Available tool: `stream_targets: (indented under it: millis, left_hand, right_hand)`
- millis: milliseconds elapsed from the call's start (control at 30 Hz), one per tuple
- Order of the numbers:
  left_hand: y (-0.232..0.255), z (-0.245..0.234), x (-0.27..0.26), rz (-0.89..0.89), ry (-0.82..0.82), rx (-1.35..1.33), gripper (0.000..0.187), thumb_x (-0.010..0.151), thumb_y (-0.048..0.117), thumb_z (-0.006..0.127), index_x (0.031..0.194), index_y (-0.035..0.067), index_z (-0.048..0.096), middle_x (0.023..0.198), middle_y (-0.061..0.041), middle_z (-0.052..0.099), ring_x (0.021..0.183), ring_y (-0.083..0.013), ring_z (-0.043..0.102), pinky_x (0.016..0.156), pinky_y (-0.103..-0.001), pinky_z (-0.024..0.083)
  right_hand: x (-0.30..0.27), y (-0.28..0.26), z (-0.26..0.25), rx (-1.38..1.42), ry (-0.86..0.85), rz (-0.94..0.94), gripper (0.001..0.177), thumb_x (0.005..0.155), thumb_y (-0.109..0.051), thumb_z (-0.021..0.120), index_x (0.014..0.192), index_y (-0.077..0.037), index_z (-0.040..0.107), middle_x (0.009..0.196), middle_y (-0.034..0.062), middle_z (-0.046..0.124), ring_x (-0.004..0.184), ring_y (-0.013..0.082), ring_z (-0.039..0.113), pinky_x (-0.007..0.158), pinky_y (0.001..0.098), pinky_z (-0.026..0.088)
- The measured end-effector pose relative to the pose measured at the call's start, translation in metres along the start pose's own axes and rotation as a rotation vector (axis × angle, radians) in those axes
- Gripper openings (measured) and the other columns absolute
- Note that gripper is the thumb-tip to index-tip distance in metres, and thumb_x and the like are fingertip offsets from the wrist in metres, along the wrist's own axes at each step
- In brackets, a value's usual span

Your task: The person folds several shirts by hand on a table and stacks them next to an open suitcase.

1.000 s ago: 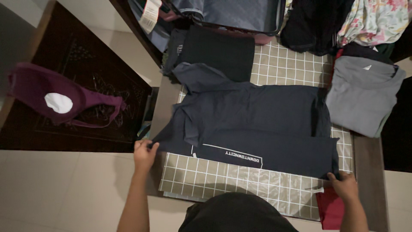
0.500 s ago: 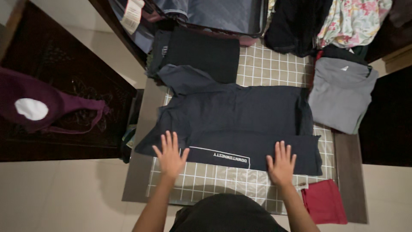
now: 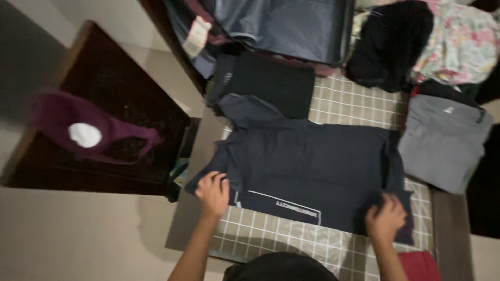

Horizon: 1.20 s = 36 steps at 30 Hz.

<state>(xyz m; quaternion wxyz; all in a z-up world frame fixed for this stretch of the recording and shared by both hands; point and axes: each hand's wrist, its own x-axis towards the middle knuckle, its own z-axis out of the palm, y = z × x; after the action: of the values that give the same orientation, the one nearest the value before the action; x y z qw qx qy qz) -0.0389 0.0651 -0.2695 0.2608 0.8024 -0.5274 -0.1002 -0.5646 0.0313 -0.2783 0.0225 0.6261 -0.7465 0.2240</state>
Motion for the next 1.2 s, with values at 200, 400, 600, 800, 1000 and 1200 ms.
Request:
stream_targets:
  millis: [200,400,600,800,1000,1200]
  left_hand:
    - [0.027,-0.012,0.038,-0.038,-0.057,-0.289,0.046,0.089,0.031,0.076,0.124,0.008,0.060,0.122,-0.016,0.063,0.115,-0.0374,0.061,0.099,-0.044,0.050]
    - [0.048,-0.040,0.045,0.145,-0.316,-0.223,0.068,0.070,0.010,0.085,0.129,0.011,0.053,0.129,-0.020,0.050,0.117,-0.0428,0.052,0.098,-0.047,0.047]
    - [0.030,-0.016,0.046,0.083,-0.220,-0.171,0.033,0.081,0.008,0.072,0.110,0.012,0.056,0.118,-0.015,0.057,0.110,-0.0389,0.062,0.091,-0.046,0.052]
    - [-0.003,0.014,0.041,-0.174,0.038,-0.521,0.016,0.095,0.018,0.066,0.101,0.007,0.056,0.086,-0.014,0.060,0.086,-0.0381,0.064,0.076,-0.043,0.051]
    - [-0.077,0.050,0.002,-0.322,-0.245,-0.842,0.027,0.089,0.011,0.070,0.098,0.004,0.045,0.093,-0.019,0.051,0.082,-0.0257,0.054,0.076,-0.041,0.048]
    - [-0.019,0.003,0.046,-0.516,-0.338,-0.879,0.055,0.084,0.022,0.076,0.130,0.020,0.044,0.130,-0.015,0.060,0.107,-0.0226,0.066,0.093,-0.036,0.053]
  right_hand:
    - [0.015,-0.173,0.012,0.539,-0.514,-0.480,0.029,0.088,-0.007,0.066,0.117,-0.006,0.067,0.111,0.0168,0.070,0.103,0.0357,0.068,0.090,0.0413,0.054]
    - [0.024,-0.298,0.008,0.615,-0.678,-0.868,0.039,0.085,-0.004,0.066,0.124,-0.006,0.065,0.104,0.0155,0.064,0.098,0.0350,0.064,0.088,0.0429,0.053]
    - [0.011,-0.343,0.033,0.385,-0.574,-1.198,0.044,0.078,-0.008,0.070,0.121,-0.008,0.066,0.107,0.0144,0.059,0.094,0.0334,0.057,0.080,0.0429,0.047]
    - [0.007,-0.338,0.053,0.345,-0.503,-1.126,0.024,0.081,-0.015,0.073,0.103,-0.008,0.065,0.101,0.0141,0.058,0.092,0.0333,0.056,0.077,0.0434,0.046]
    - [0.008,-0.308,0.040,0.662,-0.516,-1.147,0.017,0.089,-0.008,0.067,0.103,-0.004,0.060,0.112,0.0146,0.058,0.097,0.0310,0.057,0.085,0.0404,0.048]
    - [0.004,-0.308,0.029,0.538,-0.733,-1.171,0.024,0.083,-0.004,0.065,0.106,-0.004,0.059,0.119,0.0159,0.057,0.099,0.0319,0.055,0.086,0.0420,0.044]
